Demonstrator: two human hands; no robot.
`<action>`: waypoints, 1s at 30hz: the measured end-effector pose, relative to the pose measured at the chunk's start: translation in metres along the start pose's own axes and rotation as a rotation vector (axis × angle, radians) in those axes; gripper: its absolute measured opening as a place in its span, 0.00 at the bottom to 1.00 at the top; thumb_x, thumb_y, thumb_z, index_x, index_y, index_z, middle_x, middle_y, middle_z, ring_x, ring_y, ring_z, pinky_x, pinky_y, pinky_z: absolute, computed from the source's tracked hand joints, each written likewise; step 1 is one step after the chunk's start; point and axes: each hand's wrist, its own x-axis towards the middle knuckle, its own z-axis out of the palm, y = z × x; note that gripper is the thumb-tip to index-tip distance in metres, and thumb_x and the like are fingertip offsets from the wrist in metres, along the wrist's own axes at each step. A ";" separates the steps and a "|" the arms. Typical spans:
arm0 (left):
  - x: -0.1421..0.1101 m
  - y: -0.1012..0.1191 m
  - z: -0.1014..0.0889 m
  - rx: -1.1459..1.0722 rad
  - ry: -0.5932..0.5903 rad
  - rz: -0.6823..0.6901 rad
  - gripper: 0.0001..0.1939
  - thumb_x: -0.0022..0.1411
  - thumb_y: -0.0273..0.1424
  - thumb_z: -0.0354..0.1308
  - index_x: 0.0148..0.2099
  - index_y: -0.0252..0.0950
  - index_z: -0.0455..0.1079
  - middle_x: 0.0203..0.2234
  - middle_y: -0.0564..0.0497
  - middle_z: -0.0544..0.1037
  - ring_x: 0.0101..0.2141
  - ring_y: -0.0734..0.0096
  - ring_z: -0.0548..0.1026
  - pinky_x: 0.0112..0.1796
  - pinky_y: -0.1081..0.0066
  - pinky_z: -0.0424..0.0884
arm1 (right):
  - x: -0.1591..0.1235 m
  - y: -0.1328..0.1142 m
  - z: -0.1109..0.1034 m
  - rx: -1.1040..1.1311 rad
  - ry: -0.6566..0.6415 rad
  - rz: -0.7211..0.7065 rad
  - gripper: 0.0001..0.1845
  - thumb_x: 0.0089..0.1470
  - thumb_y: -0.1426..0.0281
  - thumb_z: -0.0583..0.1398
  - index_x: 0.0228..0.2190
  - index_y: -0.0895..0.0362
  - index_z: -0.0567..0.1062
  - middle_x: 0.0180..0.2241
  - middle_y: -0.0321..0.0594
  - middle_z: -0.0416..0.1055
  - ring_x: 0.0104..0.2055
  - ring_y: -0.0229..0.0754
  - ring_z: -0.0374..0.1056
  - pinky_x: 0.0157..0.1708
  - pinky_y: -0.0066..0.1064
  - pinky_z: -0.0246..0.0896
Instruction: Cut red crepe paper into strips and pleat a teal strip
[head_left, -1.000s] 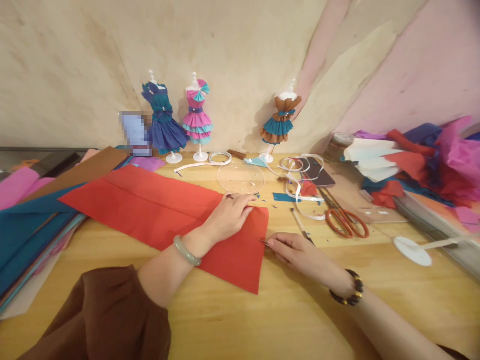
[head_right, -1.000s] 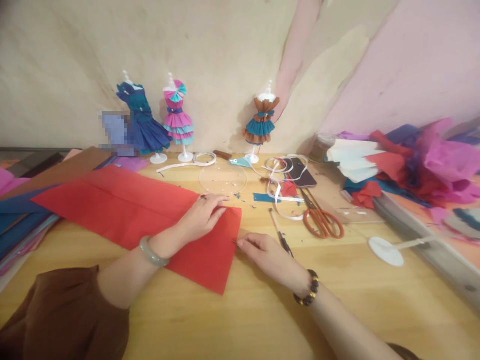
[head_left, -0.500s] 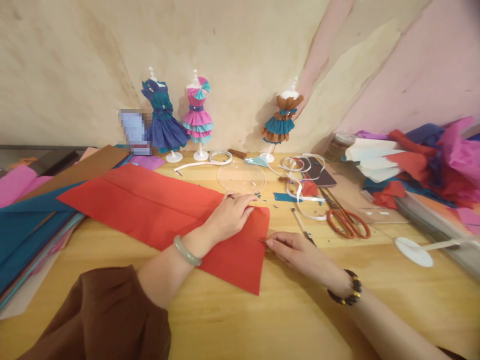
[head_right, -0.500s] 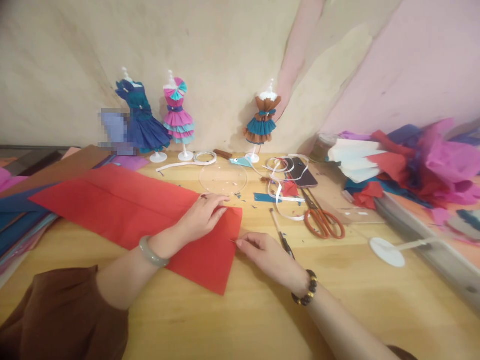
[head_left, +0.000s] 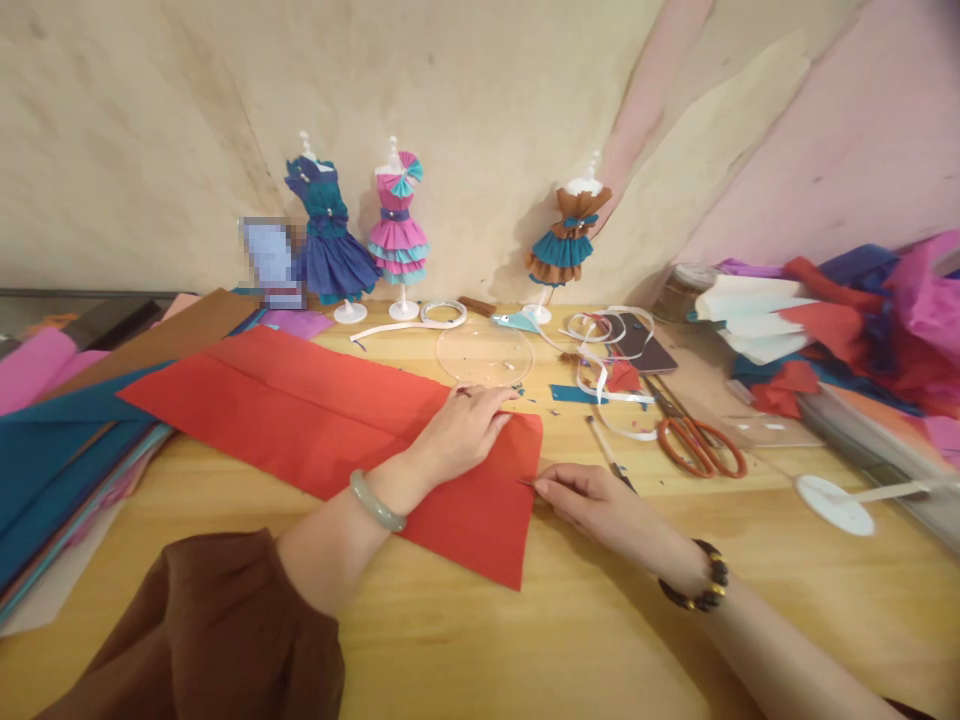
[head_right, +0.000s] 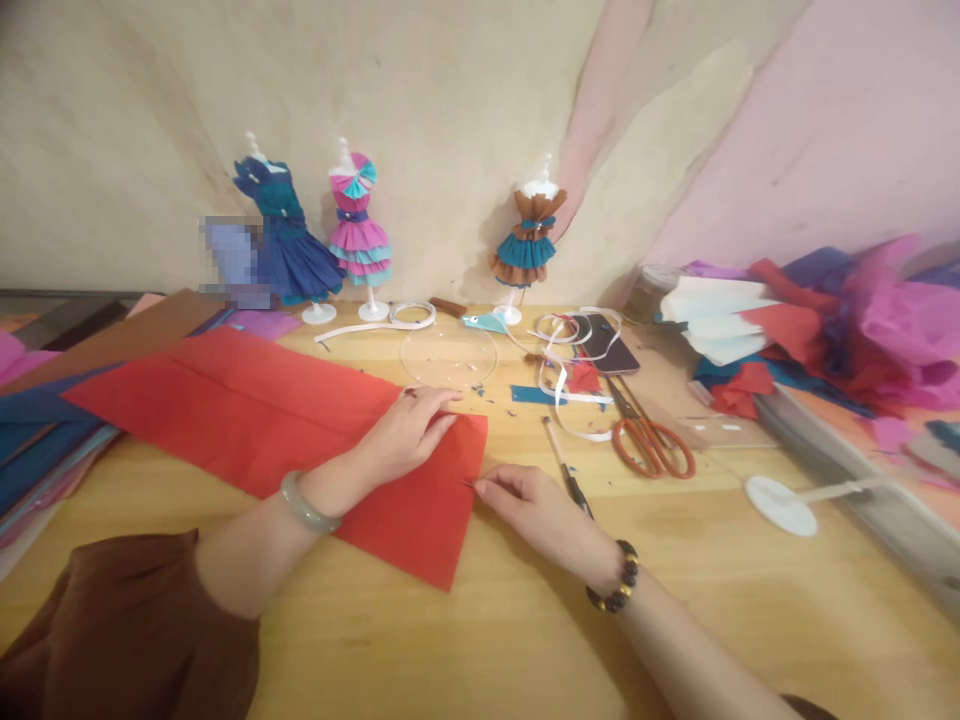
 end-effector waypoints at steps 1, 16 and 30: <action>0.000 0.000 0.000 0.003 -0.002 -0.002 0.13 0.67 0.26 0.49 0.53 0.35 0.63 0.45 0.45 0.77 0.45 0.63 0.75 0.48 0.62 0.67 | 0.000 0.000 0.000 -0.004 0.000 -0.006 0.18 0.57 0.55 0.54 0.28 0.57 0.72 0.20 0.30 0.58 0.22 0.32 0.50 0.21 0.26 0.45; 0.000 0.001 -0.001 0.004 -0.030 -0.017 0.14 0.67 0.26 0.48 0.54 0.35 0.63 0.48 0.45 0.76 0.46 0.63 0.74 0.49 0.60 0.67 | 0.000 -0.001 -0.002 -0.005 0.010 -0.026 0.20 0.57 0.53 0.54 0.29 0.56 0.73 0.21 0.31 0.62 0.21 0.33 0.53 0.21 0.26 0.47; 0.001 0.002 -0.002 0.012 -0.030 -0.010 0.13 0.67 0.26 0.48 0.53 0.34 0.64 0.48 0.44 0.76 0.47 0.63 0.74 0.49 0.60 0.67 | 0.005 -0.004 -0.001 -0.012 -0.012 -0.036 0.20 0.57 0.53 0.54 0.27 0.56 0.71 0.19 0.28 0.56 0.20 0.32 0.48 0.20 0.26 0.44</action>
